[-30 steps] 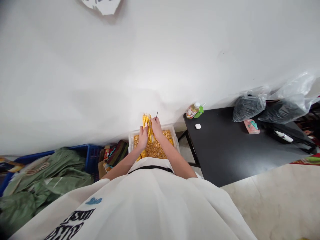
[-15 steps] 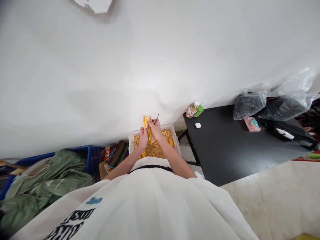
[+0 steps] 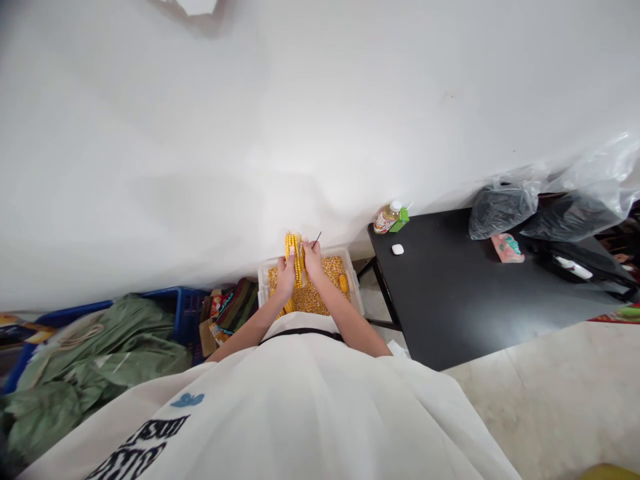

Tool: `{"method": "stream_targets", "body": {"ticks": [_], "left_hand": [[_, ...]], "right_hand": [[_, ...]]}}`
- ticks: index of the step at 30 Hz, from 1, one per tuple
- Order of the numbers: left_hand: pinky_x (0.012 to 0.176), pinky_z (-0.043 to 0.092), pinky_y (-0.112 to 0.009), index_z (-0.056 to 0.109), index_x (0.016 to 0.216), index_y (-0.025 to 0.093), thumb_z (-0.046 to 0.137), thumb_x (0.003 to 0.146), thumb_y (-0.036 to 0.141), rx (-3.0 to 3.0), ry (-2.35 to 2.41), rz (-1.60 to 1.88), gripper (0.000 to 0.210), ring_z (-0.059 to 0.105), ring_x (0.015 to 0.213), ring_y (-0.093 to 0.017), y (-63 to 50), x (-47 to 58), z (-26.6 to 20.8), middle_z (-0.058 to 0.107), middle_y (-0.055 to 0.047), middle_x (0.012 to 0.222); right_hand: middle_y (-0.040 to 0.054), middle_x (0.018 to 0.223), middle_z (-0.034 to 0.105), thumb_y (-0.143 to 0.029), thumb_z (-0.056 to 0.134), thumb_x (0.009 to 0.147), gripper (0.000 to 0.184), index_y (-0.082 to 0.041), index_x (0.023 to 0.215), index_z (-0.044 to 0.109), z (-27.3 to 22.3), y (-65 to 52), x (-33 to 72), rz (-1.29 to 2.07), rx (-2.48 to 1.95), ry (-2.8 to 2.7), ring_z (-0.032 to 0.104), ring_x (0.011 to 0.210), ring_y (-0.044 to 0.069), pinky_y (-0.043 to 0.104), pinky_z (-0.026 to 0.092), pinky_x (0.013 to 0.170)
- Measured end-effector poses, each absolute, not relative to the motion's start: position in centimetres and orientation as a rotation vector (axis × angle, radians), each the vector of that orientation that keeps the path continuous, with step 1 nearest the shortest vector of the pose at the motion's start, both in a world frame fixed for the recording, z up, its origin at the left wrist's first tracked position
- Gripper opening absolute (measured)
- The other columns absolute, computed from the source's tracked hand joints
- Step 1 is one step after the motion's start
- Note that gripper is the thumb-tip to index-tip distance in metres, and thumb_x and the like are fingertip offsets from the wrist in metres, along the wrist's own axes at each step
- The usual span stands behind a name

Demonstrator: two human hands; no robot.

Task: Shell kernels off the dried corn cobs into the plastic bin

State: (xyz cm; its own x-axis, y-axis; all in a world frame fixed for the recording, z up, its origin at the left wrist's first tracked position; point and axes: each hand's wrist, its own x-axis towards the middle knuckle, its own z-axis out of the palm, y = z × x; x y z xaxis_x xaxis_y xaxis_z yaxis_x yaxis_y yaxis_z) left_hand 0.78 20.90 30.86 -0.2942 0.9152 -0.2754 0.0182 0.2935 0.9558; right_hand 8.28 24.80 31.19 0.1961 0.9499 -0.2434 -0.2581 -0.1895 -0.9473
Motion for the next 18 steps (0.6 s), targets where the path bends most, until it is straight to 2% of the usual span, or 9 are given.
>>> {"method": "stream_targets", "body": {"ticks": [4,7,13,18], "left_hand": [[0.066,0.042,-0.027,0.044,0.084,0.02,0.042,0.079,0.058,0.863,1.579,1.202,0.038,0.053,0.073,-0.015,20.9,0.6,30.8,0.053,-0.003,0.08],[0.064,0.041,-0.028,0.045,0.083,0.02,0.042,0.079,0.058,0.864,1.636,1.176,0.039,0.053,0.071,-0.015,20.9,0.3,30.5,0.053,-0.002,0.078],[0.07,0.042,-0.029,0.045,0.082,0.02,0.044,0.078,0.058,0.896,1.693,1.17,0.038,0.056,0.078,-0.017,20.9,0.4,29.8,0.056,-0.005,0.084],[0.072,0.042,-0.032,0.046,0.08,0.018,0.045,0.077,0.058,0.84,1.774,1.107,0.04,0.058,0.083,-0.021,20.9,0.7,29.5,0.059,-0.009,0.086]], "right_hand": [[0.0033,0.091,0.059,-0.051,0.042,0.078,0.029,-0.022,0.084,0.045,31.5,24.5,8.9,1.35,-1.311,-0.724,0.057,0.084,0.015,0.027,0.044,0.071],[0.0048,0.095,0.06,-0.051,0.04,0.08,0.031,-0.022,0.082,0.048,31.3,24.1,9.3,1.241,-1.43,-0.826,0.054,0.092,0.016,0.029,0.041,0.08],[0.0022,0.077,0.055,-0.051,0.046,0.078,0.03,-0.022,0.079,0.042,30.7,22.9,8.4,1.207,-1.497,-1.018,0.053,0.074,0.016,0.028,0.042,0.069],[0.0002,0.071,0.051,-0.048,0.047,0.079,0.027,-0.023,0.076,0.039,30.1,22.5,8.2,1.226,-1.486,-1.057,0.05,0.071,0.015,0.028,0.04,0.065]]}}
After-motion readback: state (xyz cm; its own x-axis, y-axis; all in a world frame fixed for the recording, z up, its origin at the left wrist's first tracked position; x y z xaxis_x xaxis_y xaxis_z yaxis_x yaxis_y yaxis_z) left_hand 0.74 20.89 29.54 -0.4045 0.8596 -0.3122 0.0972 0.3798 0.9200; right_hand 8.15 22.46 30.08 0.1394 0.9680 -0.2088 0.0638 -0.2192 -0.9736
